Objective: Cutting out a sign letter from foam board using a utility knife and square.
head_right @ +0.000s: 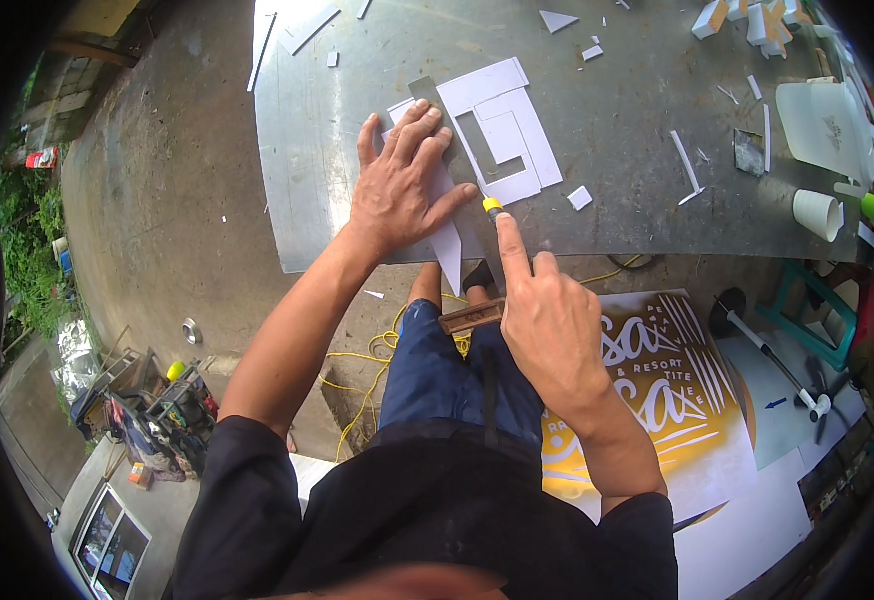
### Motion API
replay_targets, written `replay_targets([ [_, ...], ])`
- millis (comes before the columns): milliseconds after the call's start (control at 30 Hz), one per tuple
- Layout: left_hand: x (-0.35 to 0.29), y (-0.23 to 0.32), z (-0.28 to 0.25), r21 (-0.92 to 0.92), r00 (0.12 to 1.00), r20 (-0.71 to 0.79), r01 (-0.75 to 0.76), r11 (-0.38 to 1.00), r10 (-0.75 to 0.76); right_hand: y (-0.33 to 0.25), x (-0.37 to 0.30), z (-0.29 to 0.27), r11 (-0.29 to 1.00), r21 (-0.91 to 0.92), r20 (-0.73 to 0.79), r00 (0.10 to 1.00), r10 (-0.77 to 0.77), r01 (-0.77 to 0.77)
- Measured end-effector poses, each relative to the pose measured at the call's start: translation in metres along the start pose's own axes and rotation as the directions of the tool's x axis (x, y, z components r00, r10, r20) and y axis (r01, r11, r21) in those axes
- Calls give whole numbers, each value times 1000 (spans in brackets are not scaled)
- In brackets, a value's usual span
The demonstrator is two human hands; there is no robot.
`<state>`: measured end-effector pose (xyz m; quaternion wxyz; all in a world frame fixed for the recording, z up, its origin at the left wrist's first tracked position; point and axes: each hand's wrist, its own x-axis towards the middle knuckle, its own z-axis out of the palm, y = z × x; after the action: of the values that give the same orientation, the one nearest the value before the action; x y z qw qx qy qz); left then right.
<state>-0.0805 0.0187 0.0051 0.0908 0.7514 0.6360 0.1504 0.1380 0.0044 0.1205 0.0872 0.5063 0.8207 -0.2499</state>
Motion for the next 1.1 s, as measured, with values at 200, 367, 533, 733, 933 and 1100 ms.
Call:
replay_targets([
  [200,1,1,0,15,1000,4,1,1000,-2,4,-13,0,999,-7,61,998,34,-34],
  [367,2,2,0,-30,1000,-29,5,1000,-6,4,-12,-4,1000,-9,55,998,21,-20],
  [533,0,0,-1,-3,1000,15,16,1000,-16,-1,-12,-8,997,-80,86,996,12,-5],
  [733,-2,-1,-4,2,999,29,21,1000,-21,-9,-6,-40,997,80,-54,998,-15,19],
  [933,4,2,-1,-32,1000,-1,4,999,-4,-2,78,-37,994,85,-279,959,-48,75],
  [1100,2,2,-2,-50,1000,2,14,999,-14,-4,121,-17,996,32,-220,973,-71,80],
])
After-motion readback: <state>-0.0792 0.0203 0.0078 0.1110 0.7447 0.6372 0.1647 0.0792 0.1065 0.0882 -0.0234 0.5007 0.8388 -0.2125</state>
